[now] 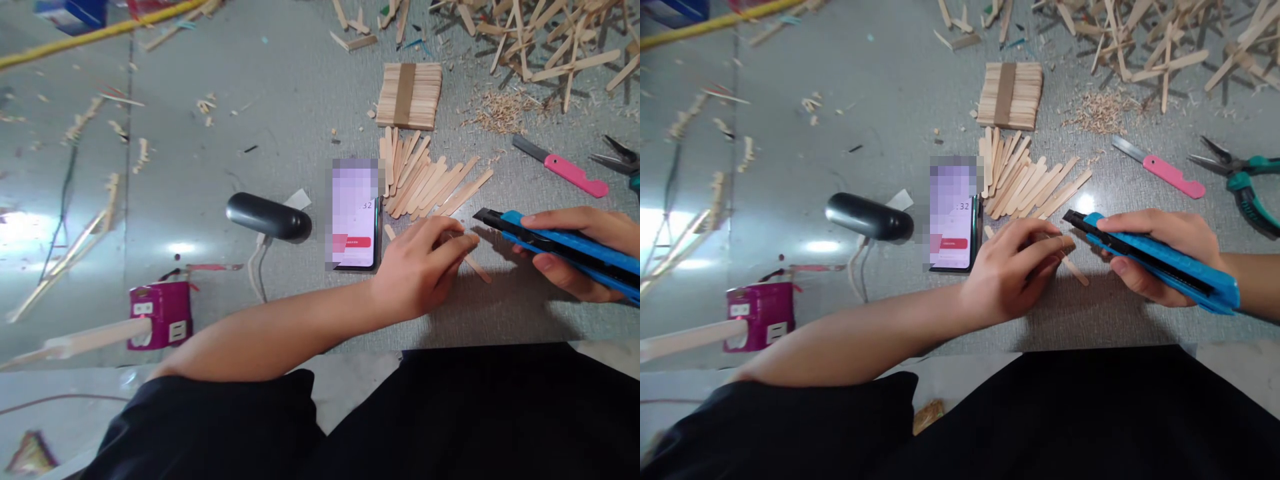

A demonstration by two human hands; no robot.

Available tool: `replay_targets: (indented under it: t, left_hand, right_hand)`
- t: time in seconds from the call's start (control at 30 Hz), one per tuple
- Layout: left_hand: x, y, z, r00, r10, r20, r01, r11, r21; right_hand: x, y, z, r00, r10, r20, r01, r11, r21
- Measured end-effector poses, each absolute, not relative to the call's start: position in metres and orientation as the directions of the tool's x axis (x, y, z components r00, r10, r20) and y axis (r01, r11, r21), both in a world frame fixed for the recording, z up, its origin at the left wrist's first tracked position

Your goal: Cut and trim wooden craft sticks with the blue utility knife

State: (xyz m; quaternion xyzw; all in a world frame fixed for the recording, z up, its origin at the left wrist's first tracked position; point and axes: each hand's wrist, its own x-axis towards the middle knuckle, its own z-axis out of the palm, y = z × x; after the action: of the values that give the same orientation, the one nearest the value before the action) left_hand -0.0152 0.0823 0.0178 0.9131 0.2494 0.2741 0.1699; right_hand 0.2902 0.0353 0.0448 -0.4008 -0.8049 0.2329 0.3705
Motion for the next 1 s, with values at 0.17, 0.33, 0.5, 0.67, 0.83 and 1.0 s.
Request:
replay_targets:
  t: [0.17,0.33,0.5,0.67,0.83,1.0]
  left_hand:
    - [-0.015,0.074,0.025,0.739,0.47,0.484,0.306,-0.873,0.38]
    - [-0.012,0.069,0.031,0.749,0.219,0.625,0.094,-0.969,0.227]
    - [-0.01,0.073,0.031,0.781,0.139,0.609,0.035,-0.983,0.18]
    - [-0.014,0.071,0.032,0.794,0.1,0.6,0.026,-0.991,0.132]
    - [-0.02,0.067,0.04,0.824,0.047,0.564,0.007,-0.997,0.073]
    - [-0.024,0.045,0.051,0.867,0.243,0.434,0.237,-0.969,0.068]
  right_hand:
    - [0.293,0.033,0.045,-0.394,0.827,0.402,0.5,0.559,-0.661]
    - [0.288,0.031,0.046,-0.418,0.779,0.468,0.503,0.627,-0.595]
    - [0.282,0.034,0.045,-0.446,0.73,0.518,0.456,0.683,-0.57]
    - [0.281,0.034,0.047,-0.429,0.737,0.522,0.465,0.676,-0.572]
    - [0.284,0.035,0.047,-0.495,0.729,0.473,0.443,0.68,-0.585]
    - [0.285,0.034,0.038,-0.59,0.653,0.474,0.336,0.733,-0.591]
